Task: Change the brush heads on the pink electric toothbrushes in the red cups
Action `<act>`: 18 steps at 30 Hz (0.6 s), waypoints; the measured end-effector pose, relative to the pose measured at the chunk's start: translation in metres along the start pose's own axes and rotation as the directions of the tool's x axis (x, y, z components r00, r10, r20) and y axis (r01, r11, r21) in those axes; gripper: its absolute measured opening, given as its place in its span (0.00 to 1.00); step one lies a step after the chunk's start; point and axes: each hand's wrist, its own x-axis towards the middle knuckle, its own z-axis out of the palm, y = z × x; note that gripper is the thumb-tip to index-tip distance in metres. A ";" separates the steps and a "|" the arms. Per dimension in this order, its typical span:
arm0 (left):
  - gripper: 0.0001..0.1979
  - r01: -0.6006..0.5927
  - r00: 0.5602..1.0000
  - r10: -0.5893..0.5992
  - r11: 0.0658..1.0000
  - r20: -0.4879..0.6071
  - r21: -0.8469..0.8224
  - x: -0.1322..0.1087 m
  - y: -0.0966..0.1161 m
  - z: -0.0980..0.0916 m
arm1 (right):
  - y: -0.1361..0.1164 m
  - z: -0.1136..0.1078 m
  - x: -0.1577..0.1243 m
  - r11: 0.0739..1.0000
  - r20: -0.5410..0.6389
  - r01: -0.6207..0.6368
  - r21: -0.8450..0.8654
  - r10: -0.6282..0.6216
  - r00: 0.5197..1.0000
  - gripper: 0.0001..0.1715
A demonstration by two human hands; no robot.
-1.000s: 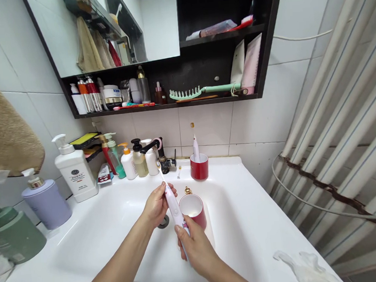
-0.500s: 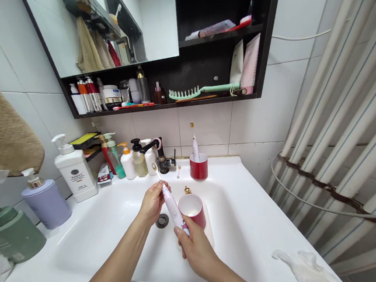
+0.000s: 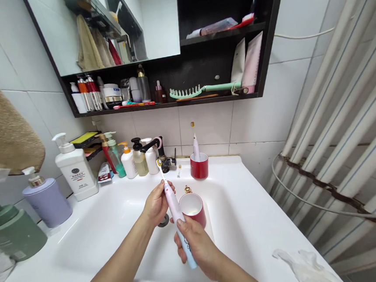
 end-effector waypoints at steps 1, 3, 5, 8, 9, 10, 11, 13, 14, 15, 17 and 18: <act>0.12 0.000 1.000 0.001 1.000 -0.005 0.008 0.000 0.000 0.000 | 0.000 0.000 0.000 1.000 -0.012 0.007 -0.028 -0.007 1.000 0.22; 0.12 0.003 1.000 -0.002 1.000 -0.019 0.029 0.000 -0.001 -0.001 | 0.000 -0.001 0.000 0.996 -0.032 0.014 -0.089 -0.017 0.999 0.21; 0.12 0.011 0.999 -0.009 0.998 -0.035 0.060 0.001 -0.001 -0.002 | 0.000 -0.001 0.001 0.989 -0.043 0.015 -0.144 -0.022 0.999 0.19; 0.11 0.016 0.998 -0.009 0.993 -0.056 0.115 0.002 -0.001 -0.004 | 0.001 -0.002 0.005 0.964 -0.065 0.065 -0.257 -0.084 0.994 0.16; 0.11 0.004 0.998 0.005 0.991 -0.070 0.131 0.003 -0.001 -0.004 | 0.001 -0.002 0.006 0.950 -0.074 0.091 -0.299 -0.118 0.990 0.15; 0.11 -0.011 0.996 0.024 0.989 -0.088 0.150 0.003 0.000 -0.005 | 0.002 -0.002 0.007 0.932 -0.079 0.121 -0.342 -0.156 0.985 0.14; 0.11 -0.030 0.994 0.047 0.985 -0.100 0.170 0.004 0.000 -0.006 | 0.002 -0.003 0.009 0.922 -0.092 0.129 -0.364 -0.173 0.981 0.14; 0.12 -0.053 0.989 0.082 0.973 -0.119 0.225 0.004 0.000 -0.007 | 0.003 -0.005 0.011 0.880 -0.083 0.172 -0.442 -0.231 0.969 0.12; 0.13 -0.060 0.991 0.087 0.967 -0.099 0.246 0.004 0.000 -0.007 | 0.003 -0.007 0.011 0.885 -0.105 0.148 -0.441 -0.215 0.971 0.12; 0.13 -0.058 0.991 0.088 0.965 -0.105 0.254 0.004 0.000 -0.006 | 0.002 -0.010 0.012 0.880 -0.113 0.135 -0.455 -0.208 0.972 0.11; 0.13 -0.077 0.986 0.109 0.968 -0.124 0.240 0.005 -0.001 -0.004 | -0.001 -0.018 0.012 0.882 -0.138 0.091 -0.463 -0.173 0.975 0.12; 0.13 -0.093 0.984 0.127 0.965 -0.126 0.247 0.006 -0.001 -0.002 | -0.003 -0.023 0.013 0.879 -0.140 0.077 -0.471 -0.161 0.977 0.15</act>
